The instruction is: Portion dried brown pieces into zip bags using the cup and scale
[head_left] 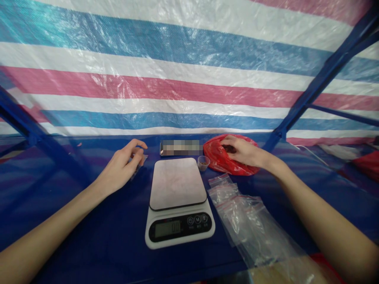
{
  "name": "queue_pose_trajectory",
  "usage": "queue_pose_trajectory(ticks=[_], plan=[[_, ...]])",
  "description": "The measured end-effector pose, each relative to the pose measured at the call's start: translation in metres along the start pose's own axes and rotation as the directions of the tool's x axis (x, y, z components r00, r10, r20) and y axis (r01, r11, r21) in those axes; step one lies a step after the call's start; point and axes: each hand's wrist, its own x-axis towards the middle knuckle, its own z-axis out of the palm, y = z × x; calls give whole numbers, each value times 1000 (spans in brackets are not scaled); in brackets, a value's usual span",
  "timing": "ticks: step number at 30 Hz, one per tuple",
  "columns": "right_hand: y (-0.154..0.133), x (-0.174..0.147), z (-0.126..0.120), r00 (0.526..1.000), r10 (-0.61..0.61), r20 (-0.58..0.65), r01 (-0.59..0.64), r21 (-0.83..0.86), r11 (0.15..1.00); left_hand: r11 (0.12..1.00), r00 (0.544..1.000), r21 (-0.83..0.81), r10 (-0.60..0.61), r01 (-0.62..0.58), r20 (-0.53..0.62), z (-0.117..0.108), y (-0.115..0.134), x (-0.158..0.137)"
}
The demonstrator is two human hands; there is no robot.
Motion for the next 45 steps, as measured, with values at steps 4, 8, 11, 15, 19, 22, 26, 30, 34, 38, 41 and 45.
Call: queue_pose_trajectory(ticks=[4,8,11,15,19,22,26,30,34,38,41,45], plan=[[-7,1,4,1000,-22,5,21,30,999,1000,1000,1,2,-2,4,1,0,1],[-11,3,4,1000,-22,3,22,47,999,1000,1000,8,7,-7,4,1,0,1],[-12,4,4,1000,-21,14,19,92,996,1000,1000,3,14,-14,-1,0,0,0],[-14,4,4,998,-39,53,33,115,993,1000,1000,-10,2,-2,-3,0,2,0],[-17,4,4,998,-59,35,57,62,996,1000,1000,-11,-3,3,5,0,3,1],[-17,5,3,998,-69,9,69,29,997,1000,1000,11,5,-5,2,0,2,1],[-14,7,1,998,-41,-45,42,13,999,1000,1000,7,0,0,0,0,0,0],[-9,4,-2,1000,-2,-4,3,73,997,1000,1000,12,9,-9,-5,0,2,0],[-1,-2,-2,994,-5,113,-4,77,997,1000,1000,8,9,-9,0,0,4,-1],[-2,-3,-1,992,-47,120,41,51,998,1000,1000,12,15,-15,2,1,2,0],[-9,-2,1,994,-78,83,74,46,996,1000,1000,15,21,-21,-1,2,1,0],[-13,-1,6,994,-92,57,91,30,995,999,1000,29,27,-27,0,3,3,-1]])
